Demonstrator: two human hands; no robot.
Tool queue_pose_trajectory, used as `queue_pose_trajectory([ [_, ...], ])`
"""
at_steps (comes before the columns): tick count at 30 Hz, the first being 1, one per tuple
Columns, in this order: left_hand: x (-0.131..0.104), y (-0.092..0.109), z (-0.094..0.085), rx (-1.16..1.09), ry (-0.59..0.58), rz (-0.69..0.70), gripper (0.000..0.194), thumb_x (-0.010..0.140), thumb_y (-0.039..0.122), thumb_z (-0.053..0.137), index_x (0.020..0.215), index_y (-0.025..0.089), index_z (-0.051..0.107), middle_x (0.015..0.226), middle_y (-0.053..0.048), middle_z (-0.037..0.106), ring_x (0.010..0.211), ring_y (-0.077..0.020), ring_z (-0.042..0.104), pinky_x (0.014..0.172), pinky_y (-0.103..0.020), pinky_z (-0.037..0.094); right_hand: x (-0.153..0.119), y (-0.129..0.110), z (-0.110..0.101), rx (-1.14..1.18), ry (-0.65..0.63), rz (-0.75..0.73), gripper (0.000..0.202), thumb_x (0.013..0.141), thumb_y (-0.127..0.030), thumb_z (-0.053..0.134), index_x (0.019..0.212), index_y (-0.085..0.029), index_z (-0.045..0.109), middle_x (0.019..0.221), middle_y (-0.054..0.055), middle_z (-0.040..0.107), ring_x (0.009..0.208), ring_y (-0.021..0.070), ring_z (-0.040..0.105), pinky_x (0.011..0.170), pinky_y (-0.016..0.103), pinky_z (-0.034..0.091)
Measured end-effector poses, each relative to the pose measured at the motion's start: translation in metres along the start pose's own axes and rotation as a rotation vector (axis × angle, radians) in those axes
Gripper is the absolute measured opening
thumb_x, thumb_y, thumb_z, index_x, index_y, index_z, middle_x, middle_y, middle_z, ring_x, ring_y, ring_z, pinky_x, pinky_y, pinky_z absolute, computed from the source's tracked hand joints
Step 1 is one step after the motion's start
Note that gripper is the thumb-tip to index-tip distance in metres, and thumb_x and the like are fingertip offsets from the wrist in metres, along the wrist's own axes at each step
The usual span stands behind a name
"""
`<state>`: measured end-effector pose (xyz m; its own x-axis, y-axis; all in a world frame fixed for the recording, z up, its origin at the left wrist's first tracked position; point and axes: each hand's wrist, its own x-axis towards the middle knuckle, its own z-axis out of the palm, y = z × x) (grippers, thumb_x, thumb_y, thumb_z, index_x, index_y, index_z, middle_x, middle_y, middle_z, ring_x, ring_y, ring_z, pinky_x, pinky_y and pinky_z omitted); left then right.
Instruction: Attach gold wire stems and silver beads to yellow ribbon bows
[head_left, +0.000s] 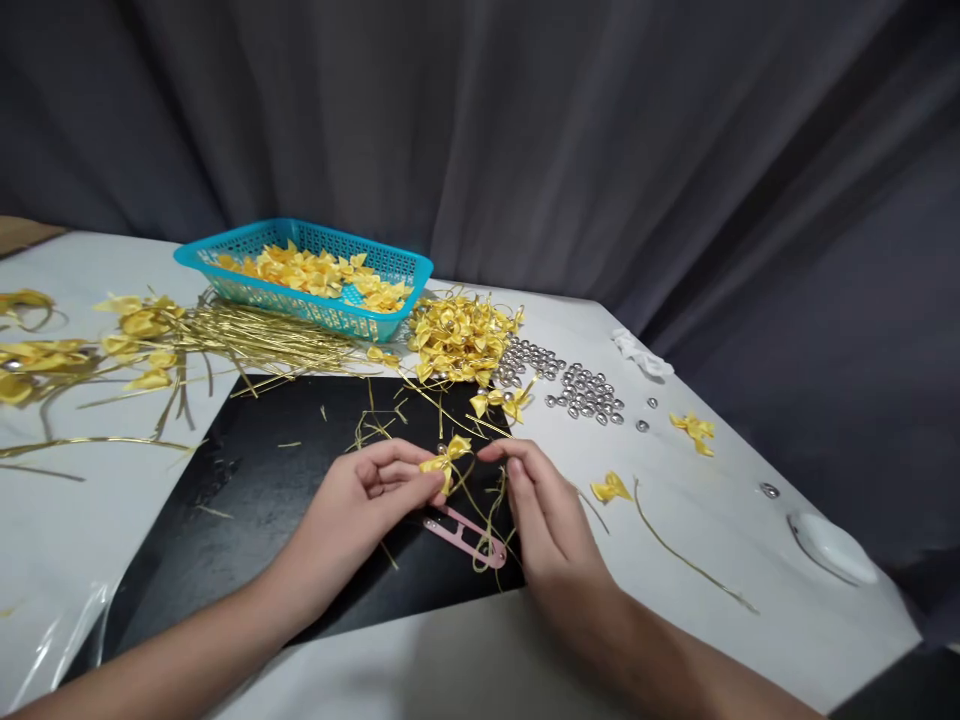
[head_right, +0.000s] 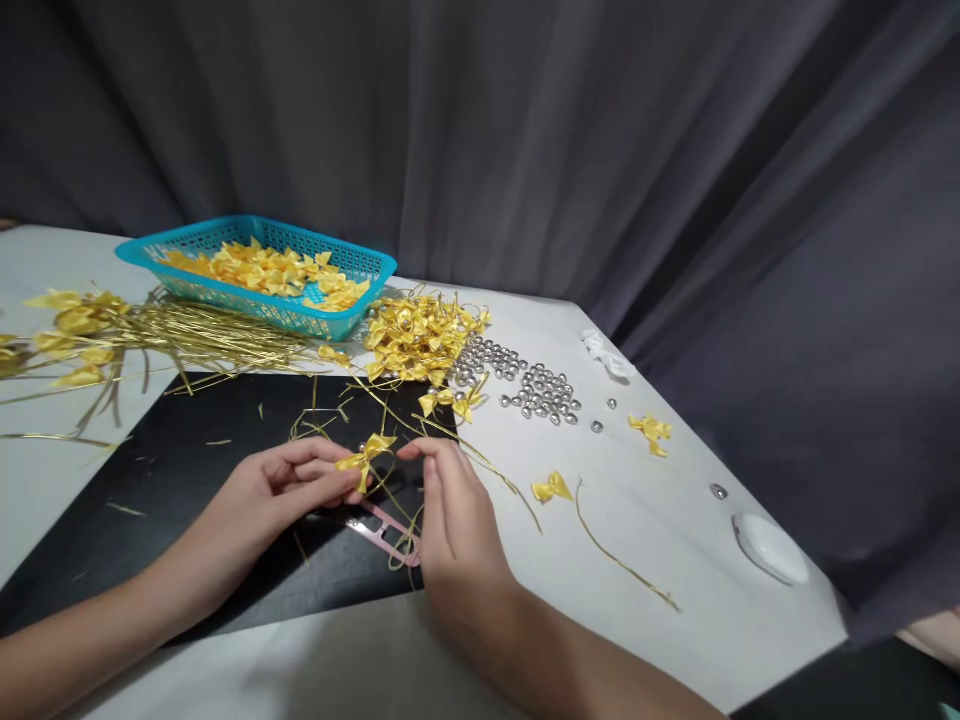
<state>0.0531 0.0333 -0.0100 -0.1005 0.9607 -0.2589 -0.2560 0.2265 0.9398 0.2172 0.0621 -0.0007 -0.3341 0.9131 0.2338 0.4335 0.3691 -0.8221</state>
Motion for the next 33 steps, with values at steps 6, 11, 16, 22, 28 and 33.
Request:
queue_pose_trajectory([
  [6, 0.0, -0.001, -0.001, 0.045, -0.016, 0.055, 0.016, 0.065, 0.03, 0.071, 0.071, 0.016, 0.065, 0.06, -0.001, 0.067, 0.059, -0.0124, 0.06, 0.06, -0.022, 0.044, -0.006, -0.003, 0.0, 0.098, 0.053, 0.008, 0.016, 0.091, -0.029, 0.042, 0.102, -0.024, 0.052, 0.083, 0.003, 0.064, 0.039, 0.005, 0.041, 0.036, 0.019, 0.036],
  [11, -0.002, 0.0, 0.0, 0.041, -0.031, 0.061, 0.015, 0.064, 0.028, 0.07, 0.073, 0.016, 0.069, 0.061, -0.002, 0.068, 0.061, -0.0143, 0.061, 0.061, -0.023, 0.046, -0.007, -0.007, 0.008, 0.185, -0.004, 0.0, 0.006, 0.083, -0.024, 0.053, 0.082, -0.019, 0.056, 0.068, 0.002, 0.066, 0.043, 0.0078, 0.056, 0.042, 0.018, 0.048],
  [16, -0.003, 0.003, 0.003, 0.008, -0.077, 0.026, 0.01, 0.063, 0.027, 0.07, 0.063, 0.017, 0.069, 0.06, -0.003, 0.068, 0.058, -0.0156, 0.061, 0.057, -0.025, 0.048, -0.007, -0.005, 0.014, 0.127, -0.025, -0.043, 0.009, 0.082, -0.023, 0.055, 0.074, -0.019, 0.057, 0.063, 0.002, 0.065, 0.045, 0.009, 0.057, 0.041, 0.018, 0.047],
  [22, -0.004, 0.002, 0.001, 0.023, -0.11, 0.106, 0.007, 0.067, 0.024, 0.067, 0.067, 0.018, 0.071, 0.061, -0.001, 0.068, 0.057, -0.0127, 0.06, 0.054, -0.02, 0.047, -0.007, -0.001, 0.016, 0.116, -0.061, -0.06, 0.01, 0.082, -0.023, 0.056, 0.073, -0.019, 0.057, 0.063, 0.0, 0.064, 0.045, 0.0083, 0.056, 0.039, 0.017, 0.044],
  [28, -0.004, 0.0, 0.001, 0.097, -0.11, 0.166, 0.008, 0.072, 0.024, 0.065, 0.067, 0.018, 0.067, 0.061, 0.001, 0.064, 0.058, -0.0101, 0.056, 0.054, -0.017, 0.044, -0.007, 0.0, 0.017, 0.047, -0.035, -0.132, 0.009, 0.082, -0.019, 0.056, 0.073, -0.019, 0.058, 0.063, 0.0, 0.065, 0.048, 0.0087, 0.058, 0.045, 0.017, 0.047],
  [33, -0.003, -0.002, 0.0, 0.125, -0.056, 0.209, 0.01, 0.073, 0.026, 0.064, 0.067, 0.018, 0.064, 0.062, 0.002, 0.061, 0.06, -0.0107, 0.056, 0.054, -0.018, 0.043, -0.008, 0.004, 0.018, -0.038, -0.036, -0.238, 0.008, 0.083, -0.018, 0.054, 0.084, -0.017, 0.062, 0.068, 0.002, 0.067, 0.052, 0.0094, 0.06, 0.048, 0.019, 0.049],
])
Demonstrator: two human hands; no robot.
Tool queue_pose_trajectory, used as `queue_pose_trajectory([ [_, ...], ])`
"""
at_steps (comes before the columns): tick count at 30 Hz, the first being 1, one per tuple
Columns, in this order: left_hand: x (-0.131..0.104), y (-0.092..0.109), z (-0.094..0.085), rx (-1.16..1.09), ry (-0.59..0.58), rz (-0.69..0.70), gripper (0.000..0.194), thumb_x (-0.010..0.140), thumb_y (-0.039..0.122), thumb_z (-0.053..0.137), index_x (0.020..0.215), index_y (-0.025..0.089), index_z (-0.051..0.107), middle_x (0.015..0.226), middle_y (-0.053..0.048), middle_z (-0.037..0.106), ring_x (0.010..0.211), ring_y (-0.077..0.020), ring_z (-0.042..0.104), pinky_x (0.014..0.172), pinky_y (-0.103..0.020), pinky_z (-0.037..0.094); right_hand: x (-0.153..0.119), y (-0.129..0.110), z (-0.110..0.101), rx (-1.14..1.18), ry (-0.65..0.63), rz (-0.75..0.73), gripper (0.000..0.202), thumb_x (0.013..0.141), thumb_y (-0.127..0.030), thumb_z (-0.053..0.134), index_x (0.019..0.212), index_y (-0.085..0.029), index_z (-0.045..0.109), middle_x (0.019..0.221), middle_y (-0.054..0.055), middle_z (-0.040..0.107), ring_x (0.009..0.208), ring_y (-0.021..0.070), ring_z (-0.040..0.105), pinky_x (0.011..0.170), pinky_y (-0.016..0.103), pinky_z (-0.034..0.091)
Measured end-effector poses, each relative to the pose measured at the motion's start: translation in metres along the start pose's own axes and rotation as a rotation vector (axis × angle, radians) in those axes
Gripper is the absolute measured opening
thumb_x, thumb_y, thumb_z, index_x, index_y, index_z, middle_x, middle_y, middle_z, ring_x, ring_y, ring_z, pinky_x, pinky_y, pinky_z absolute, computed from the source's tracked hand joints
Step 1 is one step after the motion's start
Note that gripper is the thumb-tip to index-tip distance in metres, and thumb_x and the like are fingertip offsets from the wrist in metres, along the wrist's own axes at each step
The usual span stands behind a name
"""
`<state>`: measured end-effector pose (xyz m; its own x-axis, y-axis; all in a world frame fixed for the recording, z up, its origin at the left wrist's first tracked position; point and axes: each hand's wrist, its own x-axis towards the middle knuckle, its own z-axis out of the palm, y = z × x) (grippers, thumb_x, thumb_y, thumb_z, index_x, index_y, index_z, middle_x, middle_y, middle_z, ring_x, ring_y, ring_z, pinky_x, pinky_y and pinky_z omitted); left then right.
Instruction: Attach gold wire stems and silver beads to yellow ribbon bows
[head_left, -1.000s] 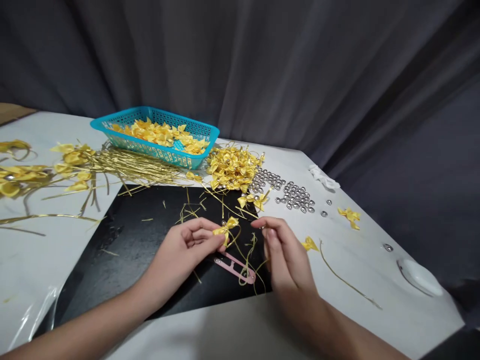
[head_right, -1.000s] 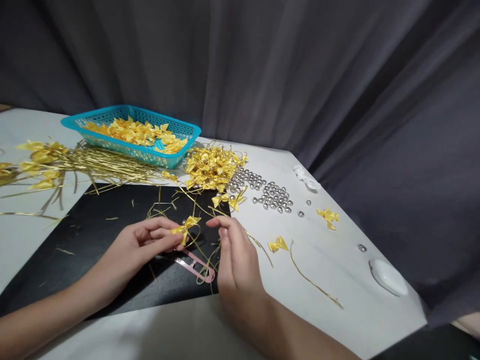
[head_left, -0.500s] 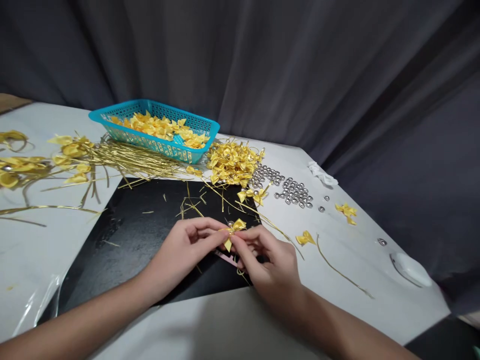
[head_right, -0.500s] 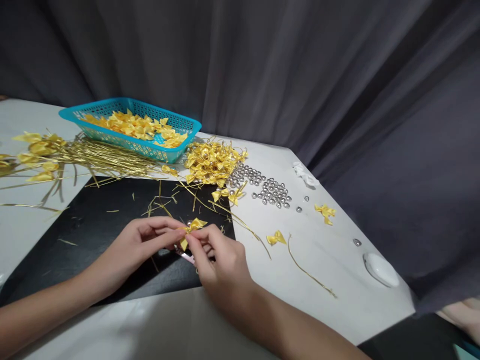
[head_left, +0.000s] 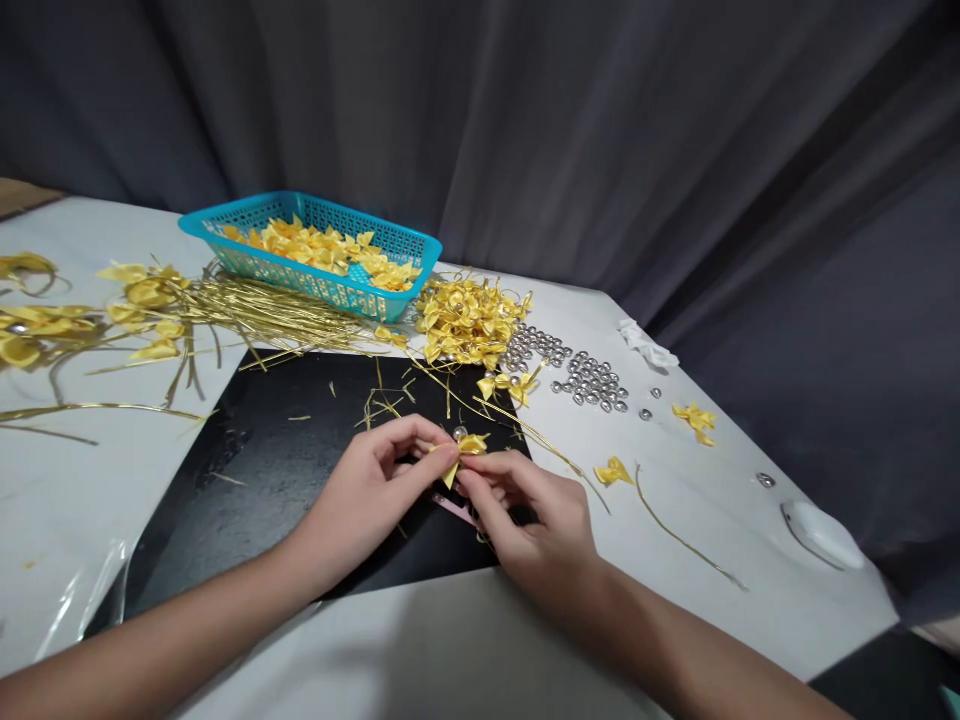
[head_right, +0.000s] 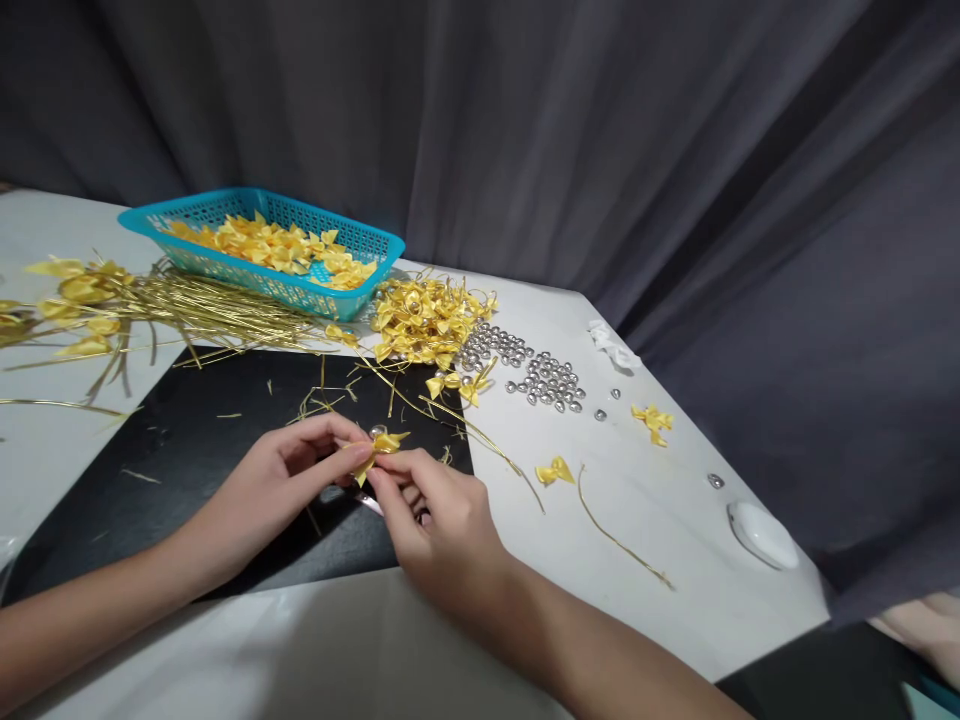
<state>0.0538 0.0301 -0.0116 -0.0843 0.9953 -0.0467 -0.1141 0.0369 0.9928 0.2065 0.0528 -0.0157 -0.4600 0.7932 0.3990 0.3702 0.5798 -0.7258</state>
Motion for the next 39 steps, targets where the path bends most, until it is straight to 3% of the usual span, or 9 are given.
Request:
queue_pose_trajectory([
  [6, 0.0, 0.003, -0.003, 0.038, 0.043, -0.001, 0.01, 0.074, 0.026, 0.063, 0.068, 0.017, 0.063, 0.061, 0.004, 0.058, 0.059, -0.0094, 0.052, 0.056, -0.018, 0.042, -0.001, 0.004, -0.001, -0.079, 0.052, -0.167, 0.01, 0.082, -0.011, 0.055, 0.087, -0.016, 0.062, 0.075, 0.002, 0.069, 0.06, 0.0092, 0.063, 0.056, 0.018, 0.051],
  [11, 0.0, 0.003, -0.001, -0.026, -0.062, -0.063, 0.013, 0.076, 0.028, 0.062, 0.071, 0.017, 0.062, 0.064, 0.004, 0.06, 0.062, -0.0086, 0.055, 0.059, -0.017, 0.044, 0.001, 0.004, 0.002, -0.057, 0.045, -0.151, 0.007, 0.082, -0.011, 0.056, 0.083, -0.015, 0.061, 0.072, 0.0, 0.067, 0.056, 0.0067, 0.06, 0.053, 0.015, 0.048],
  [18, -0.003, 0.0, 0.0, -0.074, -0.075, -0.1, 0.011, 0.075, 0.027, 0.065, 0.072, 0.016, 0.065, 0.066, 0.003, 0.064, 0.063, -0.0081, 0.058, 0.059, -0.015, 0.046, 0.001, 0.001, 0.002, -0.05, 0.04, -0.064, 0.008, 0.082, -0.012, 0.053, 0.083, -0.015, 0.06, 0.058, -0.003, 0.059, 0.041, 0.0033, 0.044, 0.039, 0.014, 0.034],
  [26, -0.002, 0.002, 0.001, -0.055, -0.068, -0.073, 0.011, 0.075, 0.024, 0.064, 0.068, 0.016, 0.065, 0.063, 0.003, 0.063, 0.06, -0.0075, 0.057, 0.056, -0.014, 0.045, -0.002, -0.001, 0.003, -0.018, -0.016, 0.084, 0.009, 0.086, -0.019, 0.05, 0.08, -0.017, 0.057, 0.049, -0.007, 0.045, 0.04, 0.0022, 0.036, 0.039, 0.013, 0.027],
  [31, -0.002, 0.002, 0.0, -0.032, -0.068, -0.051, 0.011, 0.076, 0.026, 0.064, 0.07, 0.016, 0.066, 0.066, 0.003, 0.064, 0.063, -0.0082, 0.057, 0.058, -0.015, 0.045, 0.002, -0.002, 0.001, 0.183, 0.005, 0.25, 0.008, 0.083, -0.025, 0.053, 0.082, -0.018, 0.05, 0.054, -0.007, 0.043, 0.041, 0.0022, 0.033, 0.038, 0.013, 0.026],
  [33, -0.003, 0.002, 0.0, -0.012, -0.047, -0.029, 0.011, 0.077, 0.026, 0.063, 0.07, 0.017, 0.065, 0.064, 0.004, 0.063, 0.061, -0.0072, 0.055, 0.057, -0.014, 0.044, 0.007, -0.003, -0.003, 0.337, -0.052, 0.379, 0.02, 0.081, -0.029, 0.056, 0.096, -0.02, 0.046, 0.059, -0.007, 0.045, 0.04, 0.0024, 0.035, 0.037, 0.013, 0.029],
  [35, -0.003, 0.002, -0.001, 0.003, -0.034, -0.01, 0.01, 0.077, 0.025, 0.062, 0.071, 0.017, 0.065, 0.062, 0.004, 0.061, 0.059, -0.0065, 0.054, 0.055, -0.013, 0.043, 0.014, -0.005, -0.008, 0.492, -0.234, 0.513, 0.035, 0.078, -0.032, 0.059, 0.107, -0.02, 0.042, 0.071, -0.005, 0.052, 0.038, 0.002, 0.038, 0.033, 0.014, 0.031],
  [37, -0.002, 0.002, -0.001, 0.004, -0.019, -0.006, 0.009, 0.077, 0.024, 0.062, 0.072, 0.017, 0.065, 0.062, 0.005, 0.061, 0.058, -0.0061, 0.053, 0.055, -0.013, 0.042, 0.02, -0.006, -0.013, 0.565, -0.402, 0.624, 0.034, 0.077, -0.035, 0.06, 0.102, -0.018, 0.046, 0.081, -0.001, 0.057, 0.035, 0.001, 0.039, 0.029, 0.015, 0.031],
  [39, -0.002, 0.002, -0.001, -0.004, 0.009, -0.012, 0.01, 0.077, 0.025, 0.062, 0.072, 0.017, 0.064, 0.062, 0.004, 0.06, 0.057, -0.006, 0.053, 0.055, -0.013, 0.042, 0.025, -0.006, -0.017, 0.55, -0.453, 0.699, 0.027, 0.076, -0.036, 0.061, 0.088, -0.014, 0.052, 0.072, -0.001, 0.058, 0.033, 0.0004, 0.036, 0.028, 0.014, 0.027],
])
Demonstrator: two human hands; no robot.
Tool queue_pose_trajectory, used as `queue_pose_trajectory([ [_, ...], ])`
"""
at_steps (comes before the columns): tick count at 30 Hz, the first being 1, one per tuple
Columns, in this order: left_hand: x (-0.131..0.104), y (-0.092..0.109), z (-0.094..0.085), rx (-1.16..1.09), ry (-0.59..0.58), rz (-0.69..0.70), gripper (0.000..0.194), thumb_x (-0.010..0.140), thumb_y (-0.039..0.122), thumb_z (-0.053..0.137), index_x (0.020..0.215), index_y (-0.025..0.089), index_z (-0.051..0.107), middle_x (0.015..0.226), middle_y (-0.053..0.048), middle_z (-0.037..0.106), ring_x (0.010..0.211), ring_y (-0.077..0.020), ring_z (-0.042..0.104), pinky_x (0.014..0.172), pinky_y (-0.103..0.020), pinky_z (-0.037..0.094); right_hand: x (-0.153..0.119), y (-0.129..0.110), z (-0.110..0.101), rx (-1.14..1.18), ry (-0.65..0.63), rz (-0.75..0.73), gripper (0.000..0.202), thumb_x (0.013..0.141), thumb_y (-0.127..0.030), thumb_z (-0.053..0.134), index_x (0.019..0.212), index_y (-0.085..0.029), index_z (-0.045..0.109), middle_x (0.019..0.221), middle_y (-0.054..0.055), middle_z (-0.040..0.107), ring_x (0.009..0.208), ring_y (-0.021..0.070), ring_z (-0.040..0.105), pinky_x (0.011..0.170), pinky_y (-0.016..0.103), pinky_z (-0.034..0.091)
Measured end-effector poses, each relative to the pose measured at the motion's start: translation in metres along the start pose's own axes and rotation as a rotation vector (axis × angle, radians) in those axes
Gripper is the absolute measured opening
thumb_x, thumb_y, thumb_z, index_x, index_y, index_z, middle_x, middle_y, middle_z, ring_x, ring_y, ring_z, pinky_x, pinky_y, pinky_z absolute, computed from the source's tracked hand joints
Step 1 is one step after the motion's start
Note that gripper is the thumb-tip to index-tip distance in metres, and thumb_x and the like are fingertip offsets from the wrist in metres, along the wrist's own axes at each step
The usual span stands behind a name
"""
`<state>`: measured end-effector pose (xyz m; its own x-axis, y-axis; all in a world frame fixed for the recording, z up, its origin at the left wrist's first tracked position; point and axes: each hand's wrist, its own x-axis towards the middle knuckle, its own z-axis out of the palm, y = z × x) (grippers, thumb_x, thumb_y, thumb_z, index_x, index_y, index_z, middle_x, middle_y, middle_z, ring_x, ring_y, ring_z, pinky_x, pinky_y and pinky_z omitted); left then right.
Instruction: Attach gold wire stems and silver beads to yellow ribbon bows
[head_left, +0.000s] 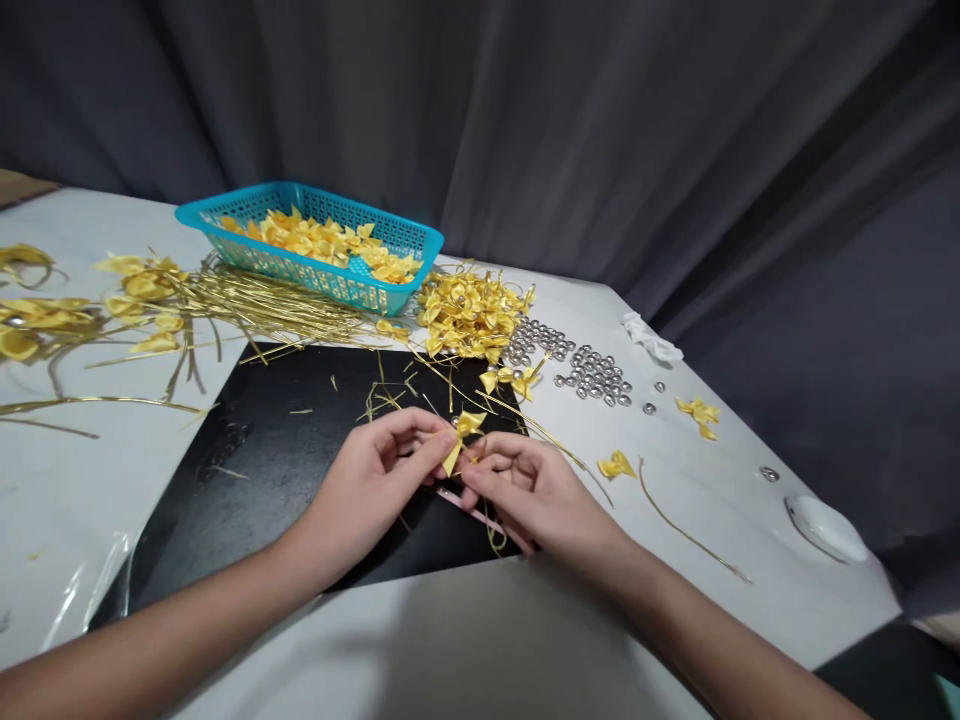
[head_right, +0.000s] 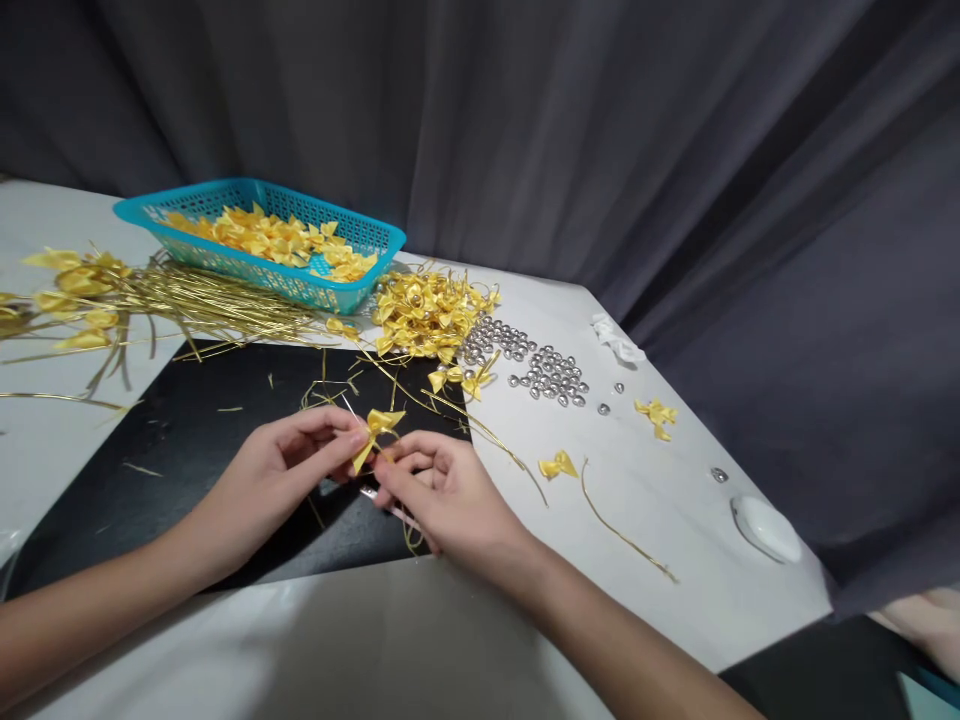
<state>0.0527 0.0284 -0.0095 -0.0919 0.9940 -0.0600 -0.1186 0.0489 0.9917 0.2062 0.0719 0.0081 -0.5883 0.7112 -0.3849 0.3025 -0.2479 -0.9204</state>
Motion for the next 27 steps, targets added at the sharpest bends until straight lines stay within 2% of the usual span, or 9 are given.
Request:
queue_pose_trajectory([
  [2, 0.001, 0.0, 0.0, -0.004, 0.038, -0.016, 0.013, 0.077, 0.028, 0.062, 0.071, 0.017, 0.062, 0.061, 0.004, 0.058, 0.057, -0.0063, 0.052, 0.053, -0.013, 0.042, 0.0, -0.003, -0.004, -0.018, 0.061, 0.013, 0.024, 0.077, -0.036, 0.062, 0.082, -0.013, 0.055, 0.057, -0.004, 0.052, 0.033, 0.0008, 0.034, 0.029, 0.013, 0.022],
  [4, 0.002, 0.0, 0.0, 0.004, 0.07, -0.035, 0.016, 0.077, 0.032, 0.062, 0.073, 0.016, 0.061, 0.058, 0.005, 0.056, 0.054, -0.0064, 0.05, 0.05, -0.014, 0.04, -0.001, -0.005, -0.01, -0.038, 0.111, -0.017, 0.024, 0.076, -0.035, 0.063, 0.082, -0.013, 0.058, 0.05, -0.007, 0.045, 0.034, 0.0008, 0.031, 0.031, 0.014, 0.019],
  [7, 0.003, -0.001, -0.001, 0.02, 0.096, -0.046, 0.018, 0.077, 0.034, 0.062, 0.074, 0.016, 0.06, 0.056, 0.005, 0.053, 0.051, -0.006, 0.047, 0.046, -0.014, 0.037, -0.003, -0.008, -0.02, -0.092, 0.137, -0.084, 0.025, 0.077, -0.037, 0.064, 0.08, -0.012, 0.06, 0.05, -0.007, 0.04, 0.038, 0.001, 0.027, 0.035, 0.016, 0.018],
  [11, 0.003, -0.002, -0.002, 0.037, 0.104, -0.05, 0.022, 0.076, 0.038, 0.062, 0.074, 0.016, 0.059, 0.054, 0.006, 0.049, 0.049, -0.0061, 0.043, 0.045, -0.015, 0.034, -0.007, -0.013, -0.035, -0.253, 0.155, -0.248, 0.026, 0.077, -0.039, 0.063, 0.073, -0.013, 0.06, 0.057, -0.003, 0.046, 0.05, 0.0044, 0.038, 0.045, 0.017, 0.027],
  [14, 0.002, -0.003, -0.002, 0.043, 0.129, -0.056, 0.023, 0.077, 0.039, 0.061, 0.076, 0.016, 0.059, 0.051, 0.007, 0.045, 0.047, -0.0066, 0.039, 0.044, -0.016, 0.031, -0.011, -0.018, -0.044, -0.394, 0.174, -0.322, 0.024, 0.079, -0.037, 0.06, 0.071, -0.014, 0.059, 0.056, -0.003, 0.045, 0.051, 0.0056, 0.037, 0.046, 0.019, 0.028],
  [19, 0.002, -0.003, -0.003, -0.009, 0.204, -0.05, 0.021, 0.076, 0.037, 0.062, 0.075, 0.017, 0.058, 0.051, 0.008, 0.043, 0.046, -0.007, 0.037, 0.043, -0.017, 0.028, -0.015, -0.024, -0.061, -0.555, 0.21, -0.256, 0.026, 0.08, -0.039, 0.056, 0.07, -0.015, 0.057, 0.051, -0.004, 0.038, 0.044, 0.005, 0.03, 0.041, 0.019, 0.023],
  [21, 0.003, -0.004, -0.003, -0.033, 0.223, -0.049, 0.021, 0.076, 0.037, 0.063, 0.074, 0.017, 0.057, 0.05, 0.008, 0.042, 0.046, -0.0068, 0.036, 0.042, -0.018, 0.027, -0.013, -0.023, -0.072, -0.637, 0.279, -0.219, 0.026, 0.08, -0.039, 0.055, 0.07, -0.015, 0.057, 0.051, -0.003, 0.04, 0.044, 0.0056, 0.032, 0.04, 0.019, 0.023],
  [24, 0.003, -0.003, -0.003, -0.035, 0.211, -0.056, 0.021, 0.076, 0.038, 0.063, 0.074, 0.017, 0.057, 0.05, 0.009, 0.039, 0.044, -0.0062, 0.033, 0.041, -0.018, 0.024, -0.007, -0.018, -0.088, -0.805, 0.473, -0.189, 0.025, 0.08, -0.036, 0.054, 0.069, -0.014, 0.058, 0.054, -0.001, 0.046, 0.047, 0.0077, 0.038, 0.044, 0.02, 0.028],
  [27, 0.002, -0.001, -0.003, -0.019, 0.183, -0.052, 0.022, 0.076, 0.038, 0.062, 0.075, 0.017, 0.058, 0.049, 0.009, 0.038, 0.044, -0.0056, 0.031, 0.041, -0.018, 0.023, -0.002, -0.012, -0.093, -0.874, 0.628, -0.204, 0.022, 0.079, -0.035, 0.055, 0.073, -0.014, 0.059, 0.064, 0.003, 0.056, 0.052, 0.0098, 0.044, 0.049, 0.022, 0.033],
])
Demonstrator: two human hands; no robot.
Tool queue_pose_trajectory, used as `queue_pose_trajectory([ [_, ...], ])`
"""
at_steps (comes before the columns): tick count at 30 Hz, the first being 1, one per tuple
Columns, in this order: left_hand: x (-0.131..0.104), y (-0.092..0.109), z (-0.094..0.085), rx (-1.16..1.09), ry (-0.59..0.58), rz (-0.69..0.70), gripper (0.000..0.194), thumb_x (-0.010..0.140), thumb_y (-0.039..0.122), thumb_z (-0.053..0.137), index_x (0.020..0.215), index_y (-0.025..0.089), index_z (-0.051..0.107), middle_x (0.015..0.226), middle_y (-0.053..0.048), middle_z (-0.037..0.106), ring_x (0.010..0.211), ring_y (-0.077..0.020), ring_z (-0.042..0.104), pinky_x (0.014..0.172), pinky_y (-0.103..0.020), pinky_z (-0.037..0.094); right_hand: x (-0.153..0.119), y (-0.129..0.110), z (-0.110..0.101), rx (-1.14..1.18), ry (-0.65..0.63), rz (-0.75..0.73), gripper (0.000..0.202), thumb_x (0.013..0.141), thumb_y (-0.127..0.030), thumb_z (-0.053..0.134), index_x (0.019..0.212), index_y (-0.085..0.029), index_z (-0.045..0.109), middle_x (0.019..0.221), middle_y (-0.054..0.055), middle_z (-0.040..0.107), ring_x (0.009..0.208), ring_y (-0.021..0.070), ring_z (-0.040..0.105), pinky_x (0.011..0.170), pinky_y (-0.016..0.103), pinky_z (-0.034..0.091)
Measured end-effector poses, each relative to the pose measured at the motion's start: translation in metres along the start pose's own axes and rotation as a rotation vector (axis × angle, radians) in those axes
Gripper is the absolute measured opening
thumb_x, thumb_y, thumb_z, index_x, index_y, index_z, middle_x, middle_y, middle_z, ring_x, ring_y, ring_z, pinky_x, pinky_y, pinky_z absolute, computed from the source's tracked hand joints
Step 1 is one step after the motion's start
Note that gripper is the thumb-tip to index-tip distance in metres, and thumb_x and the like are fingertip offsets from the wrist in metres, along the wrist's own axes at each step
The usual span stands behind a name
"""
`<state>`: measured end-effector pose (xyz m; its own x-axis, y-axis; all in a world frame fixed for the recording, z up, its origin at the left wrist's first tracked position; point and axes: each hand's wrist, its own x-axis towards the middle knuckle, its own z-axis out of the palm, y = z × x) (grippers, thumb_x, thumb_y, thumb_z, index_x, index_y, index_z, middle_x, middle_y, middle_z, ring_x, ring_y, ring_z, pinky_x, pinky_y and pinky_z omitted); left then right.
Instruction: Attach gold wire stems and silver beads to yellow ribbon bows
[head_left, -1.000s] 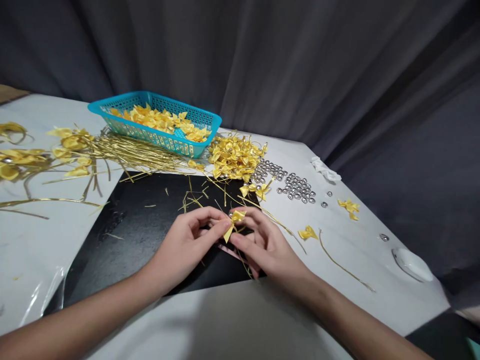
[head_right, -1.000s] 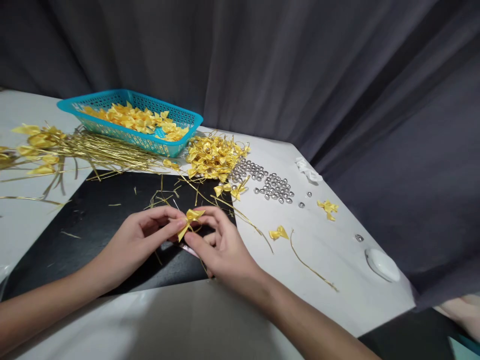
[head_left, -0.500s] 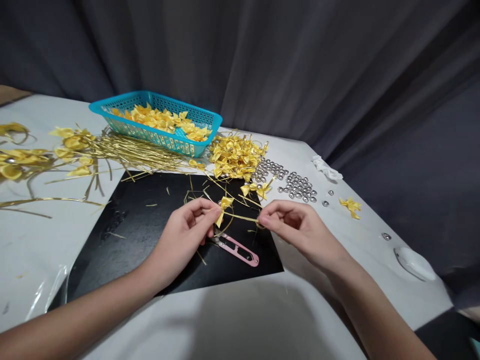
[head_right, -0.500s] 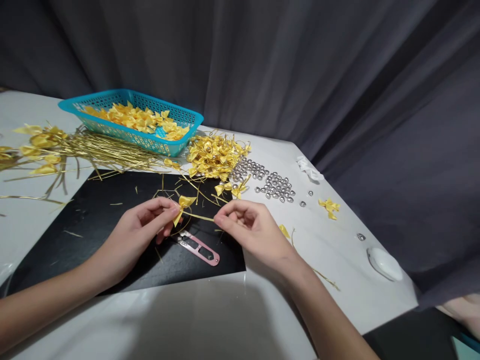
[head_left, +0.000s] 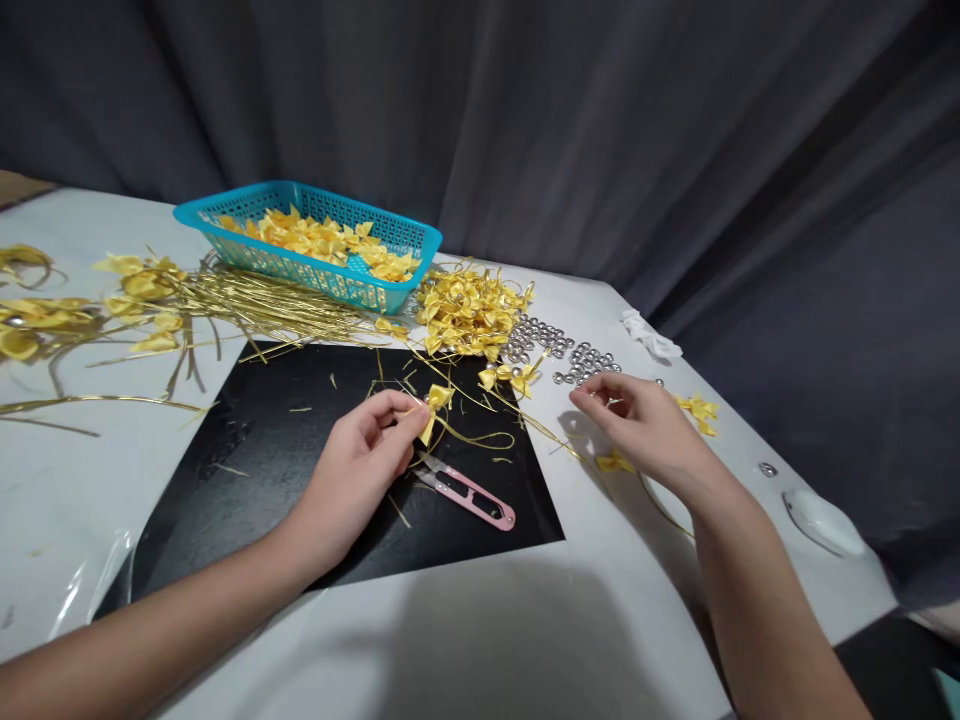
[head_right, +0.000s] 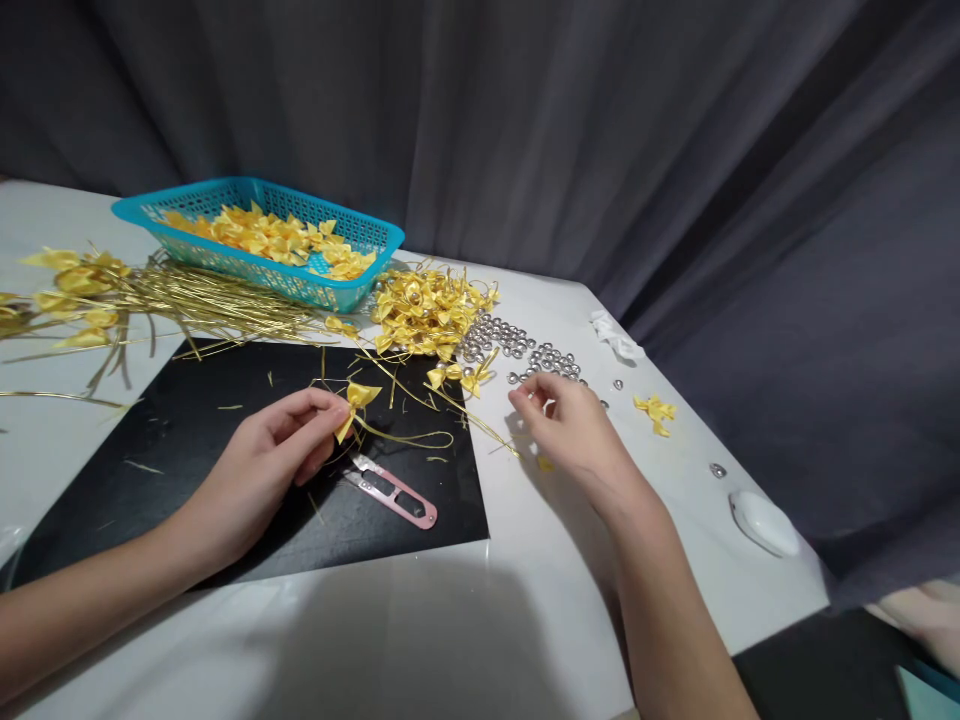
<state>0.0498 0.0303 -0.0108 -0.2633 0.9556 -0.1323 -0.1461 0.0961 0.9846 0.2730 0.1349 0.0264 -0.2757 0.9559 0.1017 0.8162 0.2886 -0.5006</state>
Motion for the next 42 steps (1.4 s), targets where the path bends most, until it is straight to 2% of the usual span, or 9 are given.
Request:
queue_pose_trajectory([
  [4, -0.002, 0.002, 0.001, 0.035, -0.075, 0.009, 0.02, 0.078, 0.037, 0.061, 0.074, 0.018, 0.058, 0.05, 0.009, 0.039, 0.044, -0.0053, 0.033, 0.04, -0.018, 0.024, -0.013, -0.02, 0.016, 0.284, 0.029, -0.063, 0.026, 0.079, -0.04, 0.058, 0.09, -0.016, 0.059, 0.084, 0.005, 0.06, 0.05, 0.0068, 0.043, 0.045, 0.021, 0.032],
  [9, -0.001, 0.001, 0.001, 0.08, -0.126, 0.037, 0.016, 0.079, 0.034, 0.059, 0.074, 0.019, 0.058, 0.046, 0.009, 0.039, 0.042, -0.0067, 0.036, 0.04, -0.018, 0.026, -0.041, -0.054, 0.045, 0.541, -0.407, -0.092, 0.031, 0.08, -0.036, 0.059, 0.105, -0.019, 0.055, 0.069, -0.002, 0.055, 0.042, 0.0034, 0.035, 0.039, 0.017, 0.026],
  [13, -0.002, 0.003, 0.003, 0.085, -0.14, 0.04, 0.015, 0.078, 0.032, 0.059, 0.072, 0.019, 0.057, 0.045, 0.008, 0.041, 0.042, -0.0068, 0.037, 0.039, -0.018, 0.025, -0.044, -0.053, 0.057, 0.469, -0.286, -0.224, 0.027, 0.081, -0.033, 0.058, 0.104, -0.019, 0.055, 0.112, 0.006, 0.054, 0.045, 0.0004, 0.036, 0.043, 0.018, 0.032],
  [16, -0.002, 0.004, 0.004, 0.087, -0.145, 0.031, 0.015, 0.078, 0.032, 0.059, 0.072, 0.018, 0.058, 0.045, 0.008, 0.041, 0.041, -0.0068, 0.037, 0.038, -0.018, 0.025, -0.042, -0.049, 0.057, 0.414, -0.104, -0.219, 0.028, 0.08, -0.031, 0.058, 0.106, -0.019, 0.054, 0.118, 0.007, 0.05, 0.046, -0.0001, 0.036, 0.046, 0.02, 0.035],
  [18, -0.002, 0.005, 0.004, 0.086, -0.145, 0.031, 0.016, 0.077, 0.033, 0.06, 0.071, 0.018, 0.058, 0.045, 0.008, 0.041, 0.041, -0.0067, 0.037, 0.038, -0.018, 0.025, -0.042, -0.051, 0.056, 0.49, -0.082, -0.175, 0.027, 0.078, -0.03, 0.06, 0.102, -0.018, 0.053, 0.114, 0.006, 0.051, 0.046, 0.0001, 0.036, 0.045, 0.019, 0.036],
  [26, -0.004, 0.005, 0.004, 0.139, -0.15, 0.03, 0.017, 0.077, 0.033, 0.059, 0.072, 0.016, 0.058, 0.044, 0.008, 0.042, 0.04, -0.0064, 0.037, 0.037, -0.018, 0.025, -0.043, -0.063, 0.052, 0.885, -0.53, 0.124, 0.019, 0.077, -0.031, 0.062, 0.083, -0.014, 0.054, 0.067, -0.004, 0.053, 0.037, -0.0003, 0.036, 0.032, 0.012, 0.027],
  [33, -0.004, 0.006, 0.003, 0.125, -0.05, 0.011, 0.018, 0.076, 0.034, 0.06, 0.071, 0.017, 0.056, 0.044, 0.008, 0.041, 0.039, -0.0061, 0.036, 0.037, -0.018, 0.024, -0.026, -0.041, 0.02, 1.076, -0.792, 0.306, 0.024, 0.077, -0.035, 0.065, 0.082, -0.015, 0.052, 0.048, -0.011, 0.03, 0.038, 0.0003, 0.009, 0.031, 0.012, 0.008],
  [37, -0.003, 0.005, 0.003, 0.107, -0.002, 0.016, 0.019, 0.076, 0.036, 0.06, 0.071, 0.018, 0.055, 0.045, 0.008, 0.04, 0.039, -0.0066, 0.036, 0.037, -0.018, 0.024, -0.017, -0.024, -0.001, 0.85, -0.619, 0.218, 0.029, 0.078, -0.039, 0.064, 0.093, -0.016, 0.057, 0.048, -0.011, 0.018, 0.041, 0.0023, 0.009, 0.034, 0.015, 0.008],
  [42, -0.001, 0.002, 0.001, 0.104, 0.011, 0.021, 0.021, 0.076, 0.037, 0.061, 0.071, 0.018, 0.054, 0.046, 0.009, 0.04, 0.04, -0.006, 0.035, 0.038, -0.018, 0.023, -0.013, -0.008, -0.024, 0.472, -0.346, 0.064, 0.033, 0.073, -0.048, 0.065, 0.077, -0.015, 0.062, 0.047, -0.006, 0.03, 0.042, 0.0034, 0.021, 0.038, 0.019, 0.012],
])
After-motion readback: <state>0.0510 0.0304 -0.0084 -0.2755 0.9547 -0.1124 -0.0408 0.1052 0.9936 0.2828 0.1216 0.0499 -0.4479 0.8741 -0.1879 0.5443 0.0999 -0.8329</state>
